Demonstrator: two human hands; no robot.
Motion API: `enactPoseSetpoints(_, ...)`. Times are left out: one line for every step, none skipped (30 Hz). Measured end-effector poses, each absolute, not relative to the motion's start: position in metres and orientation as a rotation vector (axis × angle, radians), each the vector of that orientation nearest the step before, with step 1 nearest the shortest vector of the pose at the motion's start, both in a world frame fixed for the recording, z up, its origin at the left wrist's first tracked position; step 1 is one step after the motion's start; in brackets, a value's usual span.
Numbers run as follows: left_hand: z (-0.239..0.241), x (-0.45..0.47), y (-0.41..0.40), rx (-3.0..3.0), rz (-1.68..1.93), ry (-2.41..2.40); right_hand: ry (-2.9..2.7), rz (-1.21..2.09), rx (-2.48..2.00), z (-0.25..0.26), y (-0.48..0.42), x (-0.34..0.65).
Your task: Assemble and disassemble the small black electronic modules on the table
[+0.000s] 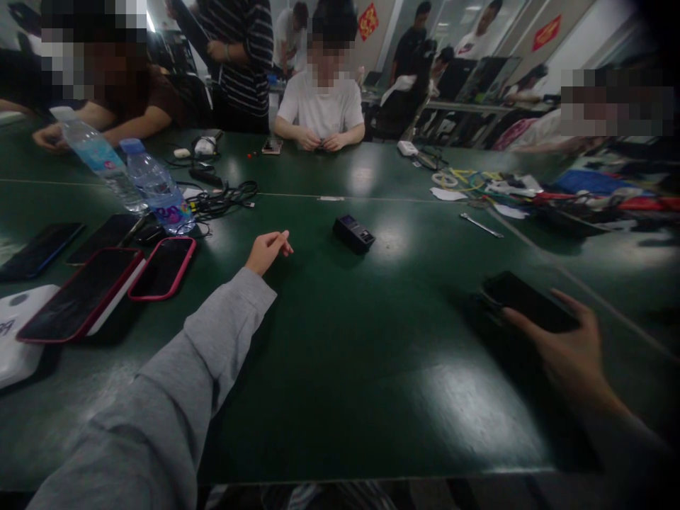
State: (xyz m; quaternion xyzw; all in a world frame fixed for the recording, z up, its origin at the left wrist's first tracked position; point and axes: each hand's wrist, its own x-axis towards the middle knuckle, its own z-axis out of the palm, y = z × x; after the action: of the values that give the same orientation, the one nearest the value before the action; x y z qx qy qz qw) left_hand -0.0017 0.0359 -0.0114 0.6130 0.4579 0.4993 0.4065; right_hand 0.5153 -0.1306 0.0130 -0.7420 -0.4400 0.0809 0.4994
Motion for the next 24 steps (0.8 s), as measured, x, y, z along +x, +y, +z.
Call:
enactPoseSetpoints(-0.011, -0.002, 0.036, 1.55, 1.257, 1.156, -1.072, 0.271, -1.805, 0.009, -0.126, 0.496)
enactPoseSetpoints(-0.012, -0.002, 0.036, 1.553, 1.255, 1.156, -1.101, 0.36, -1.768, 0.006, -0.121, 0.472)
enactPoseSetpoints(-0.012, -0.002, 0.036, 1.555, 1.254, 1.157, -1.158, 0.464, -1.717, 0.004, -0.117, 0.446)
enactPoseSetpoints(-0.012, -0.003, 0.036, 1.559, 1.251, 1.156, -1.239, 0.554, -1.659, 0.003, -0.112, 0.419)
enactPoseSetpoints(-0.012, -0.003, 0.037, 1.564, 1.246, 1.155, -1.298, 0.612, -1.57, 0.003, -0.106, 0.391)
enactPoseSetpoints(-0.012, -0.003, 0.037, 1.575, 1.238, 1.155, -1.372, 0.682, -1.481, 0.003, -0.099, 0.364)
enactPoseSetpoints(-0.012, -0.003, 0.037, 1.588, 1.23, 1.159, -1.43, 0.742, -1.396, 0.003, -0.091, 0.338)
enactPoseSetpoints(-0.012, -0.003, 0.037, 1.606, 1.221, 1.166, -1.462, 0.788, -1.333, 0.002, -0.081, 0.314)
enactPoseSetpoints(-0.012, -0.003, 0.037, 1.626, 1.212, 1.175, -1.477, 0.807, -1.298, 0.001, -0.071, 0.293)
enactPoseSetpoints(-0.012, -0.002, 0.037, 1.646, 1.21, 1.184, -1.473, 0.806, -1.276, -0.001, -0.06, 0.274)
enactPoseSetpoints(-0.012, -0.002, 0.037, 1.661, 1.21, 1.19, -1.464, 0.806, -1.258, -0.003, -0.05, 0.257)
enactPoseSetpoints(-0.012, -0.001, 0.037, 1.669, 1.214, 1.193, -1.436, 0.787, -1.247, -0.006, -0.039, 0.243)
enactPoseSetpoints(-0.013, -0.001, 0.037, 1.668, 1.22, 1.191, -1.418, 0.772, -1.241, -0.009, -0.029, 0.232)
enactPoseSetpoints(-0.014, 0.0, 0.038, 1.664, 1.226, 1.185, -1.405, 0.758, -1.241, -0.012, -0.02, 0.224)
enactPoseSetpoints(-0.015, 0.0, 0.039, 1.658, 1.231, 1.176, -1.397, 0.746, -1.246, -0.015, -0.013, 0.218)
enactPoseSetpoints(-0.016, 0.001, 0.039, 1.652, 1.235, 1.164, -1.398, 0.744, -1.252, -0.017, -0.007, 0.214)
enactPoseSetpoints(-0.017, 0.001, 0.04, 1.647, 1.231, 1.152, -1.403, 0.75, -1.251, -0.019, -0.003, 0.212)
enactPoseSetpoints(-0.018, 0.001, 0.04, 1.646, 1.219, 1.142, -1.407, 0.764, -1.244, -0.02, -0.001, 0.211)
enactPoseSetpoints(-0.018, 0.001, 0.04, 1.649, 1.196, 1.134, -1.406, 0.779, -1.231, -0.02, -0.001, 0.212)
enactPoseSetpoints(-0.019, 0.0, 0.04, 1.65, 1.168, 1.131, -1.403, 0.793, -1.215, -0.019, -0.001, 0.213)
enactPoseSetpoints(-0.018, 0.0, 0.04, 1.651, 1.14, 1.13, -1.396, 0.8, -1.199, -0.018, -0.002, 0.214)
enactPoseSetpoints(-0.018, 0.0, 0.04, 1.65, 1.116, 1.13, -1.389, 0.8, -1.188, -0.017, -0.003, 0.214)
enactPoseSetpoints(-0.016, -0.001, 0.039, 1.65, 1.096, 1.13, -1.383, 0.793, -1.183, -0.015, -0.005, 0.215)
enactPoseSetpoints(-0.015, -0.001, 0.038, 1.653, 1.08, 1.131, -1.377, 0.782, -1.18, -0.014, -0.006, 0.215)
